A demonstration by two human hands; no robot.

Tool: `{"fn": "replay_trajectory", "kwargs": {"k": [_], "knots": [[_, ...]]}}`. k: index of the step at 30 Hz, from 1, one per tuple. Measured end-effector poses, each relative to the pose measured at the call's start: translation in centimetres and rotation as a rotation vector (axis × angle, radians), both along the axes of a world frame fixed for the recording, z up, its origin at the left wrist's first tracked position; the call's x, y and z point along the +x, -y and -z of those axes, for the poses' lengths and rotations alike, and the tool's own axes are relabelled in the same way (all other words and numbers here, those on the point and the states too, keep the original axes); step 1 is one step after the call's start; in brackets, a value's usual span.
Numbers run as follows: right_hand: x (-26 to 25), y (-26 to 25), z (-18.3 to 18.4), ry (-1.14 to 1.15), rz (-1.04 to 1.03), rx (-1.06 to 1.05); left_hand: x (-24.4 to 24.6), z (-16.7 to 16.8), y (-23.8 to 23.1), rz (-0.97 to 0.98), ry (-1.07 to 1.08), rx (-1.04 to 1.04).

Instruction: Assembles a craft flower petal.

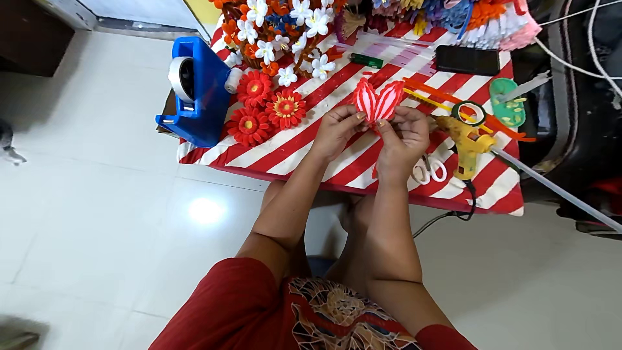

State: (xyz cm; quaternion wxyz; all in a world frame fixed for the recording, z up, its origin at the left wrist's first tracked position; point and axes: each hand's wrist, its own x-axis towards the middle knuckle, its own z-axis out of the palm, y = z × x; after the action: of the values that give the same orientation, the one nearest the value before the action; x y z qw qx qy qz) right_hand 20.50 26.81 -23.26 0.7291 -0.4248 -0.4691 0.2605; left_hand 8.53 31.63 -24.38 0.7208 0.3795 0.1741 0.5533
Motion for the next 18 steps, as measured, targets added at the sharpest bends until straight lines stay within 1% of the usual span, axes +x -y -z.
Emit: {"fn": "replay_trajectory", "kwargs": {"k": [2, 5, 10, 15, 18], "knots": [[-0.06, -0.09, 0.04, -0.014, -0.001, -0.001, -0.07, 0.01, 0.04, -0.002, 0.003, -0.005], [-0.31, 0.47, -0.33, 0.044, -0.006, -0.023, -0.16, -0.1, 0.13, -0.009, 0.001, -0.012], [-0.3, 0.56, -0.33, 0.051, 0.003, -0.022, -0.17, -0.1, 0.12, 0.001, -0.007, -0.008], [-0.06, -0.05, 0.16, -0.031, -0.005, -0.006, -0.28, -0.15, 0.08, 0.008, -0.033, -0.014], [0.07, -0.12, 0.23, -0.041, -0.009, -0.001, -0.25, -0.21, 0.09, 0.01, -0.032, -0.018]]}}
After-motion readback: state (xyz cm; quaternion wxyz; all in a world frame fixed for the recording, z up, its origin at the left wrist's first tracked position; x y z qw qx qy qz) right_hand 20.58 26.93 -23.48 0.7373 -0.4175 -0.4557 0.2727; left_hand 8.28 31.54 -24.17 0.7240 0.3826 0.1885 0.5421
